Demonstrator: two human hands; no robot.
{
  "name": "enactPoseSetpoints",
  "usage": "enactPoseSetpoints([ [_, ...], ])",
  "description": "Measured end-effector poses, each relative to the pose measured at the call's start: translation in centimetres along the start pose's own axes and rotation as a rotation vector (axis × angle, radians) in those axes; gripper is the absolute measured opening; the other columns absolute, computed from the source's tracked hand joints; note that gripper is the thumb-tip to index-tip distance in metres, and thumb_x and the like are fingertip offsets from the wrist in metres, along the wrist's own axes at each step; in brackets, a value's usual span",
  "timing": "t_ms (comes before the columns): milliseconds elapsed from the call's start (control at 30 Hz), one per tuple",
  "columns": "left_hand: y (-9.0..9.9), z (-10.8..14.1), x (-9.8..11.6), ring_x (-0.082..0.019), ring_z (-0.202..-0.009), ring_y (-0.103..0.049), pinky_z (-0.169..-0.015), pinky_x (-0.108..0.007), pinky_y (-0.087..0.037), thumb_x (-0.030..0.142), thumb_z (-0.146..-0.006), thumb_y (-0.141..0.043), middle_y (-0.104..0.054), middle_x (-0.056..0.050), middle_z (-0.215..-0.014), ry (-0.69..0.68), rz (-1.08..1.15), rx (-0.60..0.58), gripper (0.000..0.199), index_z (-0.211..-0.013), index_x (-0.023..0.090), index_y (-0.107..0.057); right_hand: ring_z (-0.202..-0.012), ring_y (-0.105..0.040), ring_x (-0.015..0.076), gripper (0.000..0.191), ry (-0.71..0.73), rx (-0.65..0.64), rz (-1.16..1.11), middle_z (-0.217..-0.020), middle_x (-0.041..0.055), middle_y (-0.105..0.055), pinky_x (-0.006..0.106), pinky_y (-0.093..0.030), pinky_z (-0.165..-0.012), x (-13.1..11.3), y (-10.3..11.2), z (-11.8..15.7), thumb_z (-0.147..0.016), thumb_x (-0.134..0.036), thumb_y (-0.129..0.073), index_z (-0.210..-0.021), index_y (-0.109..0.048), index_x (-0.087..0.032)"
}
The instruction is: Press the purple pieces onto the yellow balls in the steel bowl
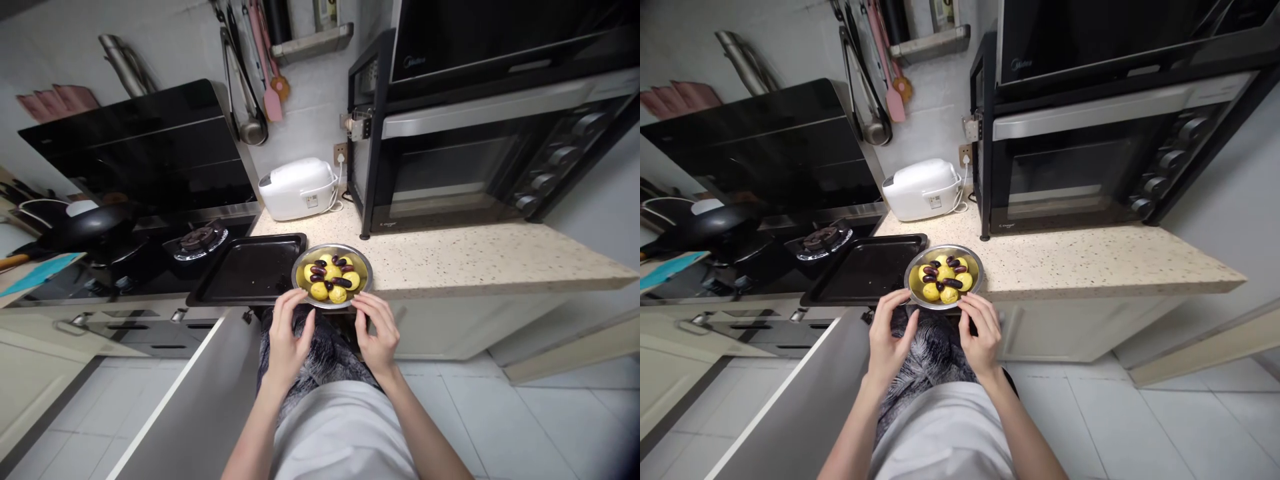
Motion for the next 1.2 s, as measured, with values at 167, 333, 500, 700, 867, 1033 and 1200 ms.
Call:
enactPoseSetpoints([
  [167, -1.8, -4.3, -2.1, -0.028, -0.136, -0.056, -0.117, -0.047, -0.047, 0.033, -0.093, -0.075, -0.056, -0.012, -0.141, 0.015, 0.035, -0.307, 0.057, -0.144, 0.027, -0.051, -0.107, -0.071, 0.0231, 0.028, 0.001, 0.004, 0.009, -0.106, 0.0079, -0.077, 0.043, -0.059, -0.094, 0.0, -0.3, 0.1, -0.094, -0.004, -0.058, -0.109, -0.073, -0.023],
  [333, -6.2, -7.7, -3.5, -0.034, -0.145, -0.049, -0.12, -0.053, -0.043, 0.046, -0.085, -0.081, -0.049, -0.016, -0.153, -0.103, 0.051, -0.61, 0.083, -0.156, 0.029, -0.042, -0.105, -0.072, 0.0231, 0.028, -0.003, -0.001, 0.011, -0.105, 0.0074, -0.077, 0.043, -0.06, -0.093, -0.1, -0.3, -0.1, -0.094, -0.004, -0.058, -0.108, -0.073, -0.023],
  [500, -10.2, -9.6, -4.8, -0.041, -0.147, -0.046, -0.119, -0.06, -0.039, 0.062, -0.079, -0.081, -0.045, -0.021, -0.158, -0.18, -0.112, -0.83, 0.094, -0.157, 0.025, -0.044, -0.103, -0.072, 0.0231, 0.028, -0.004, 0.001, 0.013, -0.104, 0.0074, -0.077, 0.043, -0.061, -0.091, -0.1, -0.2, -0.2, -0.094, -0.004, -0.058, -0.107, -0.073, -0.024],
  [700, -11.4, -10.3, -4.4, -0.041, -0.135, -0.054, -0.11, -0.06, -0.043, 0.067, -0.085, -0.072, -0.054, -0.02, -0.147, -0.25, -0.243, -0.927, 0.075, -0.144, 0.024, -0.056, -0.105, -0.072, 0.0238, 0.029, -0.012, -0.011, 0.006, -0.105, 0.0078, -0.077, 0.045, -0.061, -0.091, -0.1, -0.3, -0.1, -0.094, -0.005, -0.058, -0.108, -0.073, -0.024],
  [867, -11.4, -9.7, -2.9, -0.033, -0.121, -0.059, -0.102, -0.048, -0.045, 0.052, -0.096, -0.064, -0.06, -0.015, -0.128, -0.388, -0.24, -0.871, 0.043, -0.124, 0.02, -0.061, -0.105, -0.071, 0.0232, 0.029, 0.006, -0.008, -0.005, -0.105, 0.0081, -0.076, 0.044, -0.061, -0.091, -0.1, -0.3, -0.3, -0.094, -0.003, -0.058, -0.109, -0.073, -0.023],
  [1033, -12.1, -9.3, -2.4, -0.032, -0.111, -0.059, -0.095, -0.044, -0.045, 0.046, -0.096, -0.064, -0.062, -0.014, -0.118, -0.464, -0.299, -0.849, 0.032, -0.114, 0.019, -0.064, -0.104, -0.072, 0.0235, 0.028, -0.004, 0.0, -0.009, -0.105, 0.008, -0.077, 0.044, -0.061, -0.091, -0.1, -0.2, -0.4, -0.094, -0.005, -0.058, -0.108, -0.074, -0.023],
  [1200, -12.3, -9.6, -2.4, -0.03, -0.105, -0.06, -0.092, -0.041, -0.044, 0.047, -0.094, -0.065, -0.064, -0.01, -0.107, -0.49, -0.239, -0.854, 0.03, -0.105, 0.02, -0.062, -0.104, -0.072, 0.024, 0.028, -0.008, -0.006, -0.008, -0.105, 0.0081, -0.077, 0.045, -0.061, -0.091, -0.1, -0.2, -0.4, -0.094, -0.006, -0.058, -0.107, -0.075, -0.024],
])
Point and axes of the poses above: each hand's wrist, its own z-axis away from the middle knuckle, its own y-axis out of the back of the hand, x = y × z, the point moved 6 cm from there along -z, towards the middle knuckle
